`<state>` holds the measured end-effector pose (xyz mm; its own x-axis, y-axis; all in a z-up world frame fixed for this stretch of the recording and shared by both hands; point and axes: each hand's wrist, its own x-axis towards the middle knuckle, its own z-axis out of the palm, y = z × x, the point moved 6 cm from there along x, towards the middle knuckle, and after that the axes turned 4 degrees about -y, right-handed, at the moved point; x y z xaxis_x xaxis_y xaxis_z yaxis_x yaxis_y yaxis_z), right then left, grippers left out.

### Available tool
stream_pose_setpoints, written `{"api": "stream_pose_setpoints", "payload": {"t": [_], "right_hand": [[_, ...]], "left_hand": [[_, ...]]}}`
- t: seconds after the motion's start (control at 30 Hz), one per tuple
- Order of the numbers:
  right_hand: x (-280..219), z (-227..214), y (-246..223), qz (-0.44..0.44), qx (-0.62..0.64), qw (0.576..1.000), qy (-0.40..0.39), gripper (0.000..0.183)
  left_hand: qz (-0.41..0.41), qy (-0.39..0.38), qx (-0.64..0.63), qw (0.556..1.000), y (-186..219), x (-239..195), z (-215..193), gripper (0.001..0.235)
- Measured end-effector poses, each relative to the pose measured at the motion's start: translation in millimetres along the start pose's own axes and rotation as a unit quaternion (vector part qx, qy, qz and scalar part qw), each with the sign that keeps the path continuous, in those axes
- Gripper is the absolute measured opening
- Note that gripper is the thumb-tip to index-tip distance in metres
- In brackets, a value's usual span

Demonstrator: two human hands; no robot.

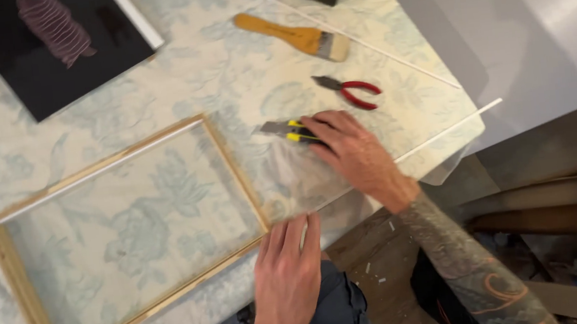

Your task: Cutting and fitting plastic strips into a wooden frame using a utility knife

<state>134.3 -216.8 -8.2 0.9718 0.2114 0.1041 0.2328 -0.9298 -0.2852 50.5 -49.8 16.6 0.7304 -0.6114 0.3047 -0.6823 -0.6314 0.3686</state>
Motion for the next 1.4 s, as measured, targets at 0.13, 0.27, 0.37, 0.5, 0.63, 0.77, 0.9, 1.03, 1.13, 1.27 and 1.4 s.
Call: {"api": "stream_pose_setpoints", "payload": {"t": [0.13,0.27,0.37,0.5,0.63,0.77,0.9,1.03,1.13,1.27,1.4], "right_hand": [[-7,-11,-6,-0.048,-0.019,0.998,0.03,0.048],[-40,-50,0,-0.032,0.086,0.995,0.034,0.04],[-67,-60,16,-0.054,0.099,0.993,0.014,0.029],[-96,-55,28,-0.055,0.03,0.996,-0.056,0.03],[-95,-76,-19,-0.128,0.036,0.991,-0.018,0.025],[-87,-88,-81,-0.227,0.043,0.972,0.042,0.008],[-88,-74,-108,-0.216,0.09,0.972,-0.019,0.017],[-98,-47,-102,-0.069,0.12,0.984,-0.108,0.031],[-99,-46,-108,-0.103,0.204,0.963,-0.141,0.029],[-99,-58,-118,-0.141,0.167,0.972,-0.09,0.031],[-108,-53,-110,-0.13,0.088,0.969,-0.193,0.04]], "left_hand": [[-0.01,-0.052,0.114,0.992,3,27,54,0.018],[-0.02,-0.018,0.122,0.992,7,33,53,0.018],[-0.032,-0.035,0.084,0.995,5,30,46,0.012],[-0.017,-0.044,0.081,0.996,2,11,2,0.02],[-0.004,0.057,0.013,0.998,-9,-10,-78,0.007],[-0.034,0.086,-0.034,0.995,-33,-52,-130,0.007],[-0.174,0.132,-0.229,0.949,-58,-97,-163,0.01],[-0.295,0.143,-0.511,0.795,-80,-137,-147,0.008],[-0.434,0.154,-0.606,0.648,-86,-174,-117,0.015],[-0.472,0.147,-0.648,0.579,-92,-188,-105,0.022],[-0.48,0.149,-0.654,0.565,-95,-194,-96,0.02]]}}
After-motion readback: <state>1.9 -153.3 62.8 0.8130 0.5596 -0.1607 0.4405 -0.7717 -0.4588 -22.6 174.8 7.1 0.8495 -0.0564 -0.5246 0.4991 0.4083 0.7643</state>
